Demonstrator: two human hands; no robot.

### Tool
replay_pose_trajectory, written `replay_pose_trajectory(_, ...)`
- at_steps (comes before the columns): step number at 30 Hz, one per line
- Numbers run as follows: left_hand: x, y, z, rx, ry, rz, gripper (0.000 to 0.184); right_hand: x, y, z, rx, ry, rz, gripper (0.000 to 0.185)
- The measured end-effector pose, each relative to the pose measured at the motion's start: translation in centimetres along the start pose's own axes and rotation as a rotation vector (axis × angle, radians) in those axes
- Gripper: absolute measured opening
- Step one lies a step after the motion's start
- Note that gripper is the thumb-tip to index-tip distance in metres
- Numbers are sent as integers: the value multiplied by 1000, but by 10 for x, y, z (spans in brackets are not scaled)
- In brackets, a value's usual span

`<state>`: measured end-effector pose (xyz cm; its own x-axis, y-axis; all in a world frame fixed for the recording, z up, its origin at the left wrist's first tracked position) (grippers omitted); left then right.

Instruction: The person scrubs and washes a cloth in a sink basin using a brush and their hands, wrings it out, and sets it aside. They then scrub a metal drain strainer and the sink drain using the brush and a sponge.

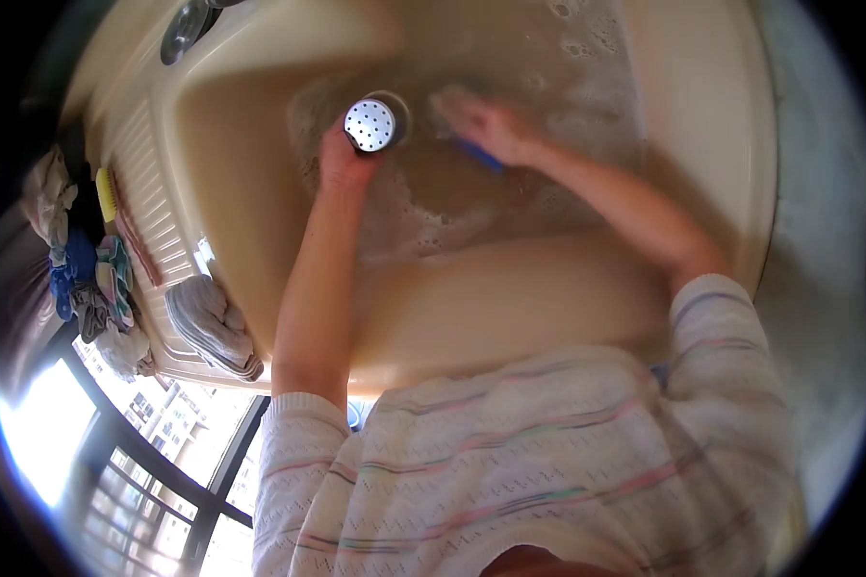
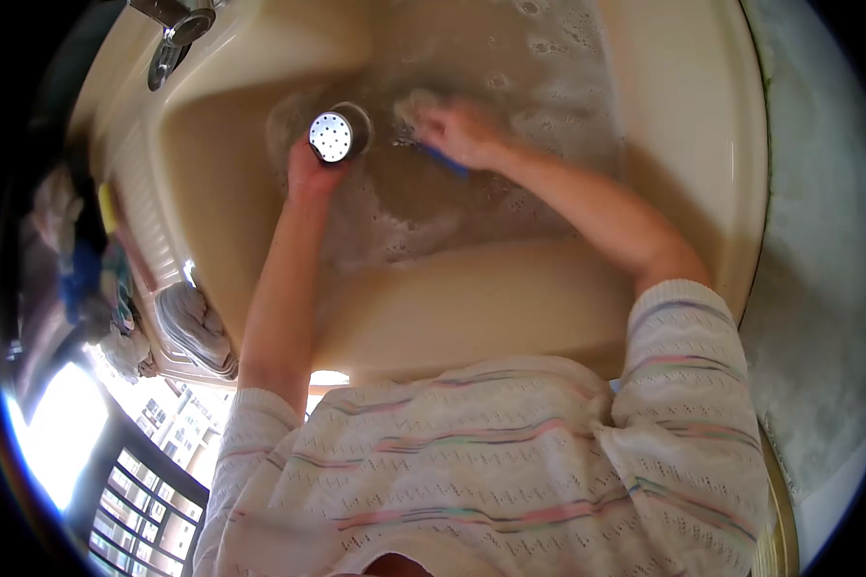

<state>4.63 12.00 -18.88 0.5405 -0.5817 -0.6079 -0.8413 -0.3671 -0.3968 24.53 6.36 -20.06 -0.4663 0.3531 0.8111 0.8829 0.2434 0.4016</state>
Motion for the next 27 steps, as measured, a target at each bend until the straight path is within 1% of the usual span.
replay_pose_trajectory(1, 2, 0, 0, 2, 0, 8, 27, 1, 6, 4, 1, -157, 164, 41)
replay_pose_trajectory(2, 9, 5, 7, 18, 23, 25, 31, 15, 23, 9, -80, -137, 94, 43)
replay_pose_trajectory(5, 12, 2, 0, -31, 3, -11, 33, 58, 11, 3, -272, 141, 196, 41)
replay_pose_trajectory(6, 11, -4, -10, -42, 45, -31, 33, 62, 7, -1, -320, 109, 97, 39)
replay_pose_trajectory(7, 15, -6, -11, -23, 31, 24, 33, 64, 6, 3, -281, 84, 14, 38)
replay_pose_trajectory(9, 23, -6, -9, 17, 4, 146, 33, 70, 6, 24, -182, 118, 118, 38)
replay_pose_trajectory(12, 21, 4, 5, -24, -9, 86, 34, 77, 10, 24, -315, 132, 56, 38)
replay_pose_trajectory(13, 13, -3, 1, -34, -24, 60, 34, 76, 7, 18, -337, 96, 45, 38)
replay_pose_trajectory(14, 3, -4, -4, -100, -66, 97, 35, 75, -3, 4, -355, 62, 34, 38)
replay_pose_trajectory(16, 9, 8, 4, -112, -80, 69, 35, 78, -12, -15, -405, 18, -7, 39)
replay_pose_trajectory(17, 12, 15, 10, -115, -89, 56, 35, 75, -13, -11, -374, -6, 40, 39)
replay_pose_trajectory(19, 17, 6, -1, -162, -75, 25, 36, 68, -14, 8, -320, -57, 132, 38)
replay_pose_trajectory(20, 20, 0, -7, -183, -65, 10, 36, 69, -7, 18, -352, 11, 237, 39)
replay_pose_trajectory(23, 22, -8, -12, -169, -38, -27, 35, 54, -5, 27, -510, -61, 302, 40)
replay_pose_trajectory(24, 24, -5, -2, -141, -12, -47, 35, 59, -11, 13, -514, -139, 242, 41)
replay_pose_trajectory(26, 30, 16, 21, -103, 42, -98, 34, 51, -31, 3, -569, -139, 300, 41)
replay_pose_trajectory(27, 29, 20, 18, -155, 5, -97, 34, 50, -34, 3, -589, -134, 350, 41)
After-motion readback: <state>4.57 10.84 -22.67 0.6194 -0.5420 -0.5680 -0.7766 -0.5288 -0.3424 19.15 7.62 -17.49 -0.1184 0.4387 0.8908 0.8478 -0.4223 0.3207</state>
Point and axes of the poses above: each hand's wrist, its own z-axis towards the middle knuckle, its own y-axis out of the back of the hand, x = y × z, the point moved 7 cm from there along z, towards the middle knuckle, and after that the axes turned 10 degrees about -y, right-handed, at the moved point
